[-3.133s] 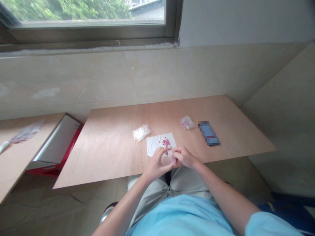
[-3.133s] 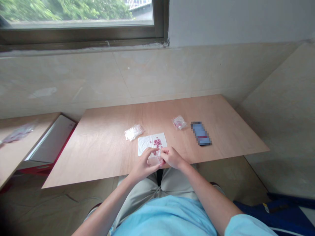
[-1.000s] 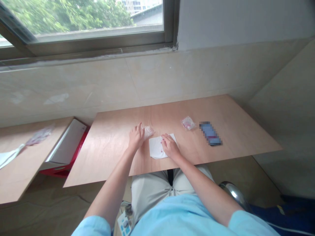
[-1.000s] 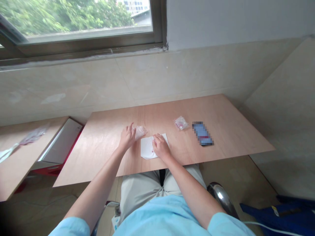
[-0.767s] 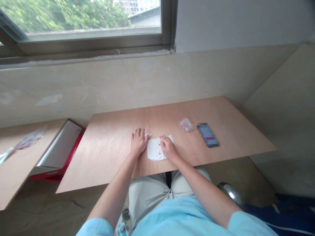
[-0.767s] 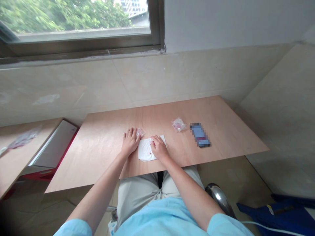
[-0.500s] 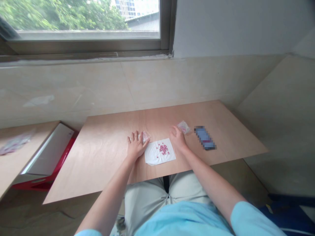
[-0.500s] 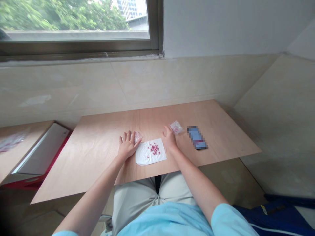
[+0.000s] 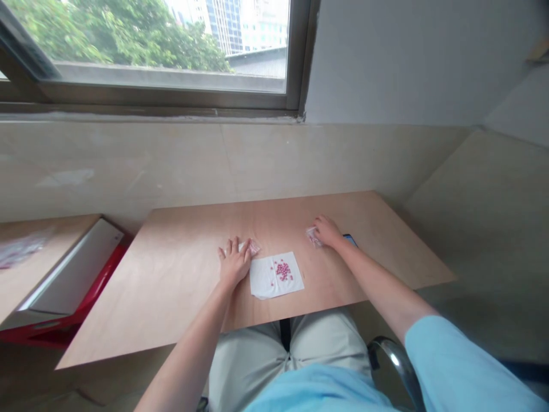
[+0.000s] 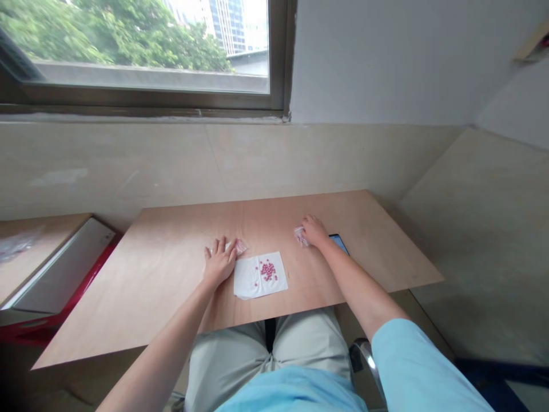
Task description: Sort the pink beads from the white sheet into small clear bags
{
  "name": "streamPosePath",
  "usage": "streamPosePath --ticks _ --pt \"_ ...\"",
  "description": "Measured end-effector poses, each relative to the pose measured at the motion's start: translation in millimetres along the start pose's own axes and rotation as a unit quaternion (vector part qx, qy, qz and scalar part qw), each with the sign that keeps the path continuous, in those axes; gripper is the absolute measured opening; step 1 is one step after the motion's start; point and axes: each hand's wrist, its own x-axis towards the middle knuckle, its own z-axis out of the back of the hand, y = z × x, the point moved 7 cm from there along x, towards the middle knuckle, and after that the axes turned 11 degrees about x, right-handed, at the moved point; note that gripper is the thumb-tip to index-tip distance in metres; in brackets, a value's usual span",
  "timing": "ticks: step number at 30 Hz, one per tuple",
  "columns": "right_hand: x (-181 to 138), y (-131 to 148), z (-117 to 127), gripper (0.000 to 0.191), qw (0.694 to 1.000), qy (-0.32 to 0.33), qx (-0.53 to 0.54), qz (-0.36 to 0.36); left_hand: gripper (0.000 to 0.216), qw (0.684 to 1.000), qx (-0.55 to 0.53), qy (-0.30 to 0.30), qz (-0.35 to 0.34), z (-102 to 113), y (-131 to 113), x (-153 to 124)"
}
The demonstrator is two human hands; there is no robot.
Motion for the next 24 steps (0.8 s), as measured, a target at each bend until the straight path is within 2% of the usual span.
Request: streamPosePath --ticks 6,8,9,12,15,17,19,21,24 --pt "-14 6 24 0.013 0.997 -0.007 0.073 -0.017 0.055 0.997 -0.034 -0.060 0.028 15 2 -3" --pt "-30 10 26 0.014 0.987 0.009 0.156 -0.035 0.050 0.992 -0.074 -0.092 0.045 25 7 -5" --pt "-40 14 23 0.015 0.971 0.022 0.231 -0.053 0.047 0.988 -0.098 -0.108 0.053 30 11 -7" --pt "-75 32 9 0.021 0.872 0.065 0.471 -0.121 0.040 0.971 -0.170 -0.150 0.079 45 20 -15" --pt "-111 59 -13 0.025 0.769 0.112 0.604 -0.177 0.032 0.956 -0.225 -0.167 0.083 61 14 -31" --pt "-131 78 -27 0.025 0.721 0.131 0.652 -0.195 0.028 0.950 -0.263 -0.159 0.058 74 -2 -46" --pt "-146 95 -38 0.025 0.697 0.145 0.672 -0.202 0.027 0.937 -0.319 -0.134 0.040 88 -24 -63" --pt "-157 108 -47 0.025 0.688 0.159 0.679 -0.199 0.026 0.918 -0.382 -0.096 0.035 101 -46 -83" --pt "-169 120 -60 0.027 0.682 0.179 0.682 -0.194 0.028 0.871 -0.491 0.001 0.020 108 -81 -110"
